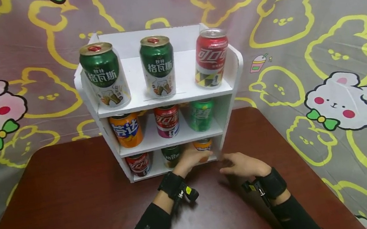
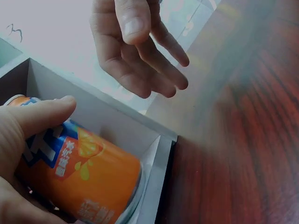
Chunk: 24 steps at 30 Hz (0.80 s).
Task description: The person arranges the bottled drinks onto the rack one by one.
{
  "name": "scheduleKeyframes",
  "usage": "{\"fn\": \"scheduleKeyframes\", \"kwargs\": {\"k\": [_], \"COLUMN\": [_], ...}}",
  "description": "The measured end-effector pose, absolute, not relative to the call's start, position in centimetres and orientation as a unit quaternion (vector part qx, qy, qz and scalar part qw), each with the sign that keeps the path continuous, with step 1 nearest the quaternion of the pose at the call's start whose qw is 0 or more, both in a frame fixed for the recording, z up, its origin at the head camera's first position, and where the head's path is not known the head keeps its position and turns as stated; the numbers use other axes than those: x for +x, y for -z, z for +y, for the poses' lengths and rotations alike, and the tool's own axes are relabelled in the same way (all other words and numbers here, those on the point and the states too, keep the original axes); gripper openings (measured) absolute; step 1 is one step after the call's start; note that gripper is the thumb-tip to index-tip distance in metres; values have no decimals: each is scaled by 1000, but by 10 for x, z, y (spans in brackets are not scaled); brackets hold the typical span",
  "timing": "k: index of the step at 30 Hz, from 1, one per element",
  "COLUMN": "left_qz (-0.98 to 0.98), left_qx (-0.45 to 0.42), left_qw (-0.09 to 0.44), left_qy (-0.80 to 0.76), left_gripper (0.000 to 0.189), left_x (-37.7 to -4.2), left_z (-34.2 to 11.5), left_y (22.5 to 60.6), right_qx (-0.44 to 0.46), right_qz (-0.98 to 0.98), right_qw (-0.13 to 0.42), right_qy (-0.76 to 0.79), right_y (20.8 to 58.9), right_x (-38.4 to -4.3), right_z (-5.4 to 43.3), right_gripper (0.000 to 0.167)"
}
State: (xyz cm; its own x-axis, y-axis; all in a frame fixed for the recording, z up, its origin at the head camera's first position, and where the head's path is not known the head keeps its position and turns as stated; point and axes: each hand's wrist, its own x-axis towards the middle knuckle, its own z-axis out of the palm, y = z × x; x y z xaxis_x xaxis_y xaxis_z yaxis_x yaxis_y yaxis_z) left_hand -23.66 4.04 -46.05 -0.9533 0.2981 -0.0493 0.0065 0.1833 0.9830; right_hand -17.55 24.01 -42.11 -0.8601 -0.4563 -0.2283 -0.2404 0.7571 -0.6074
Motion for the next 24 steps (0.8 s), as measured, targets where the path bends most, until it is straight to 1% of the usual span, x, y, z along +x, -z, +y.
{"fn": "scheduleKeyframes", "kwargs": {"k": [6, 7, 9, 12, 17, 20, 24], "left_qz": [824, 831, 834, 830, 825, 826, 834], "left_qx": [128, 131, 132, 138, 150, 151, 152], "left_qw": [-28, -44, -59, -53, -5, 14, 26], "left_qy": [-551, -539, -533, -538, -545, -544, -530], "left_gripper": [83, 84, 85, 85, 81, 79, 79], "left_x": [-231, -230, -230, -230, -233, -235, -237], "left_z": [45, 46, 46, 45, 42, 41, 41], "left_y": [477, 479, 481, 479, 475, 474, 472], "right_qx": [-197, -199, -203, -206, -201, -200, -200], "right_qz": [920, 920, 919, 919, 920, 921, 919], "right_qw": [175, 173, 169, 166, 166, 166, 168], "right_qy": [291, 291, 291, 293, 291, 290, 294], "right_y": [420, 420, 419, 418, 417, 416, 415], "right_x": [-176, -176, -176, -177, -176, -175, -174], "right_z": [242, 242, 243, 243, 243, 245, 246], "right_gripper": [45, 44, 44, 42, 41, 42, 43]}}
